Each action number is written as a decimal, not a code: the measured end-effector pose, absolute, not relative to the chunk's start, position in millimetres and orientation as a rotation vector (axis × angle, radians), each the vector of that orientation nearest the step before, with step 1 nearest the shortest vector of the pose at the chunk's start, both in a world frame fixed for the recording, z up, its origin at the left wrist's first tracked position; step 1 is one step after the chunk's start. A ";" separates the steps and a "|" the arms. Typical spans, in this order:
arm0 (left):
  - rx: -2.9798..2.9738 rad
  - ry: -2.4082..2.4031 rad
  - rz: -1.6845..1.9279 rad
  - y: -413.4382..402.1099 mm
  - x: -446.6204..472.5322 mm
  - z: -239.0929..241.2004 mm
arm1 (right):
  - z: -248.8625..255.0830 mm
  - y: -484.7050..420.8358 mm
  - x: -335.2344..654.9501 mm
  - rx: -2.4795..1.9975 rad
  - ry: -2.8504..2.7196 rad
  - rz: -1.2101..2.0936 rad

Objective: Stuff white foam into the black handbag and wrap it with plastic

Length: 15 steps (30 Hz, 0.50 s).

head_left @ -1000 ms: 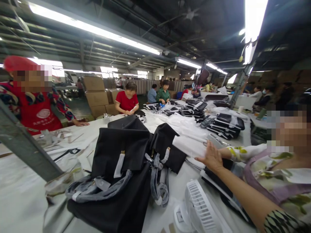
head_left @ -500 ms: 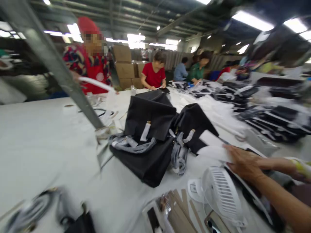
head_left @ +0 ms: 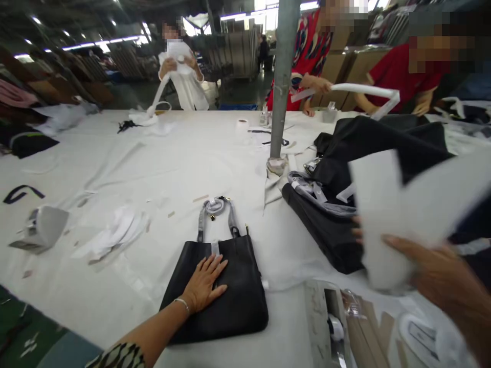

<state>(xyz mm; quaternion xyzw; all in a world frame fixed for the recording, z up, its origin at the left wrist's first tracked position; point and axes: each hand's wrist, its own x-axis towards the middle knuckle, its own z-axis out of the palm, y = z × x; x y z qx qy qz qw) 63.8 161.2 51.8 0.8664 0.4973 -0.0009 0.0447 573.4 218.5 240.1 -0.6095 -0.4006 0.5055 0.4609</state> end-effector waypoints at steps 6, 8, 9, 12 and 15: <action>2.690 1.507 0.102 159.9 56.8 44.7 | 177.5 278.8 411.4 -1.606 -0.905 1.500; 2.691 1.508 0.123 160.0 55.6 41.4 | 144.4 286.8 394.9 -1.738 -0.896 1.371; 2.685 1.512 0.138 159.9 55.2 39.9 | 132.4 285.8 393.3 -1.782 -0.894 1.320; 2.658 1.521 0.192 159.5 54.6 37.1 | 119.7 270.7 401.7 -1.875 -0.954 1.200; 2.633 1.496 0.231 159.6 54.6 36.2 | 132.0 252.7 413.6 -1.938 -1.065 1.087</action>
